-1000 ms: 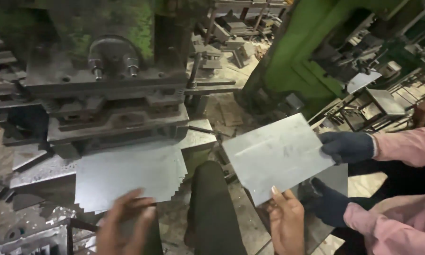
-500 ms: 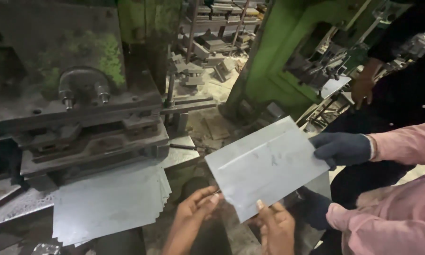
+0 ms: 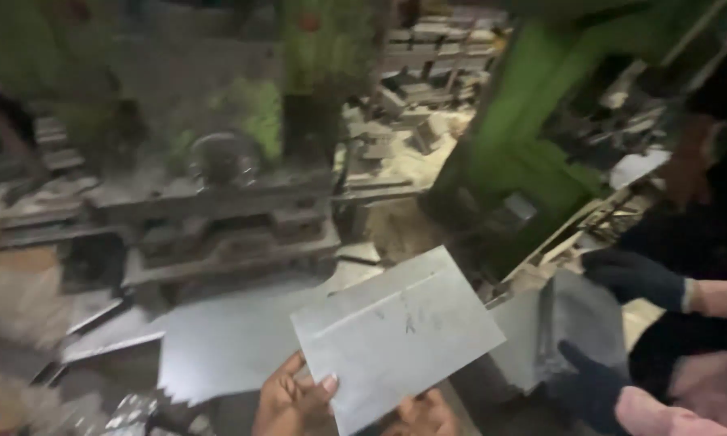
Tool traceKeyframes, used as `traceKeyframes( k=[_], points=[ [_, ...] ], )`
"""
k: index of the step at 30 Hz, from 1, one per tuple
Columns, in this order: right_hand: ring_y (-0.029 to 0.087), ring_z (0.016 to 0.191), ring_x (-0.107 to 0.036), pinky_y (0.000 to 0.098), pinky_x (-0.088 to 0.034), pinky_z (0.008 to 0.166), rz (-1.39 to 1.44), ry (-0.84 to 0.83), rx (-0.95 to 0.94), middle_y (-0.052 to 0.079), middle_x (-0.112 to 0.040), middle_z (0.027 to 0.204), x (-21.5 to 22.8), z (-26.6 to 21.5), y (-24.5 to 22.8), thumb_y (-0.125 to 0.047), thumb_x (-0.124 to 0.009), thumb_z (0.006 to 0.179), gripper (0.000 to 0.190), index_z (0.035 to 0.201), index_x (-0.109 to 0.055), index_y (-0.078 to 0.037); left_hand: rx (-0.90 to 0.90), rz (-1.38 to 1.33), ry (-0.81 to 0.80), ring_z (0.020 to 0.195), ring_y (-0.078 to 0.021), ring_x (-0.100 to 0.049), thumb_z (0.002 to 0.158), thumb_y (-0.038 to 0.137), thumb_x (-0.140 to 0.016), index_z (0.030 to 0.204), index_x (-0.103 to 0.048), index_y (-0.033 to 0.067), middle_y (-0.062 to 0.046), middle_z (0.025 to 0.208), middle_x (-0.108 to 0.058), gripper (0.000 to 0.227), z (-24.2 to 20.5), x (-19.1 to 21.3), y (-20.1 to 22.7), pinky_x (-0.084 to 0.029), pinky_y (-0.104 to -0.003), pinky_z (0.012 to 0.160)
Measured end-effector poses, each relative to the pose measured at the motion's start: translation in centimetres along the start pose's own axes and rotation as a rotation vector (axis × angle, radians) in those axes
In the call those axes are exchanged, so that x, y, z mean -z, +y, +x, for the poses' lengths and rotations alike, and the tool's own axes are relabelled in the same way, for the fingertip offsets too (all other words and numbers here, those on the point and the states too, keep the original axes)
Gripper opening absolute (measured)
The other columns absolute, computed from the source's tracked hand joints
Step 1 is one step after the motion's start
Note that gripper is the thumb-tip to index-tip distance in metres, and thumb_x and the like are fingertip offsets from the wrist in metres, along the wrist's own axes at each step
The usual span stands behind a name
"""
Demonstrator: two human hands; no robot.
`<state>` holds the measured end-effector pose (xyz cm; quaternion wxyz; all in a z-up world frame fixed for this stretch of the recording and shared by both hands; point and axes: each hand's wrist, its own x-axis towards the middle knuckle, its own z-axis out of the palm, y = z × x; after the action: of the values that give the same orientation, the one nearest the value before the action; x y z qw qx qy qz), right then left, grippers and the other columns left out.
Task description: The recorder is operating a metal stamping press to shape or cut thin metal sheets, moving them between stacks and the press machine.
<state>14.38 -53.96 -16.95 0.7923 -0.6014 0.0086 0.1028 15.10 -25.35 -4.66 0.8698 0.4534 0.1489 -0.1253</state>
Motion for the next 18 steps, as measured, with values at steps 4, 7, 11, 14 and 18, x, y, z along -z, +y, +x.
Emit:
traceKeyframes(
  k=[4, 7, 11, 14, 18],
  points=[
    [0.044, 0.105, -0.070, 0.0424, -0.067, 0.064, 0.251, -0.039, 0.115, 0.042, -0.060, 0.131, -5.0, 0.0, -3.3, 0.003, -0.056, 0.092, 0.054, 0.142, -0.040, 0.017, -0.076, 0.114, 0.104, 0.070, -0.0364, -0.079, 0.079, -0.004, -0.072, 0.141, -0.051, -0.0147, -0.040, 0.096, -0.086, 0.067, -2.3, 2.1, 2.5, -0.059, -0.036, 0.064],
    [0.043, 0.090, -0.072, 0.0473, -0.067, 0.067, 0.247, 0.009, -0.019, 0.042, -0.065, 0.113, -6.4, 0.7, -3.2, 0.005, -0.062, 0.088, 0.058, 0.140, -0.042, 0.019, -0.206, 0.122, 0.049, 0.065, -0.0334, -0.081, 0.077, -0.005, -0.074, 0.136, -0.057, -0.0160, -0.037, 0.098, -0.087, 0.062, -2.7, 3.9, 3.1, -0.063, -0.034, 0.054],
    [0.047, 0.099, -0.070, 0.0512, -0.067, 0.067, 0.288, 0.027, -0.102, 0.047, -0.064, 0.123, -8.1, 1.2, -2.1, 0.007, -0.062, 0.086, 0.051, 0.133, -0.048, 0.022, -0.177, 0.156, 0.132, 0.065, -0.0337, -0.079, 0.078, -0.003, -0.074, 0.146, -0.035, -0.0182, -0.042, 0.106, -0.084, 0.080, -4.0, 5.7, 4.1, -0.067, -0.041, 0.068],
    [0.041, 0.064, -0.074, 0.0428, -0.063, 0.061, 0.210, 0.029, -0.247, 0.042, -0.071, 0.108, -9.3, 1.6, -1.6, 0.004, -0.062, 0.091, 0.047, 0.135, -0.051, 0.016, -0.039, 0.187, 0.323, 0.113, -0.0461, -0.080, 0.076, 0.000, -0.075, 0.148, -0.043, -0.0096, -0.039, 0.123, -0.077, 0.080, -4.9, 6.5, 5.1, -0.059, -0.057, 0.105],
    [0.042, 0.069, -0.073, 0.0456, -0.065, 0.061, 0.394, -0.014, -0.233, 0.042, -0.068, 0.111, -11.5, 2.9, 0.7, 0.002, -0.061, 0.091, 0.051, 0.137, -0.047, 0.016, -0.049, 0.077, 0.427, 0.107, -0.0482, -0.075, 0.074, -0.005, -0.074, 0.148, -0.039, -0.0145, -0.043, 0.123, -0.070, 0.082, -2.9, 10.9, 3.3, -0.055, -0.052, 0.102]
  ],
)
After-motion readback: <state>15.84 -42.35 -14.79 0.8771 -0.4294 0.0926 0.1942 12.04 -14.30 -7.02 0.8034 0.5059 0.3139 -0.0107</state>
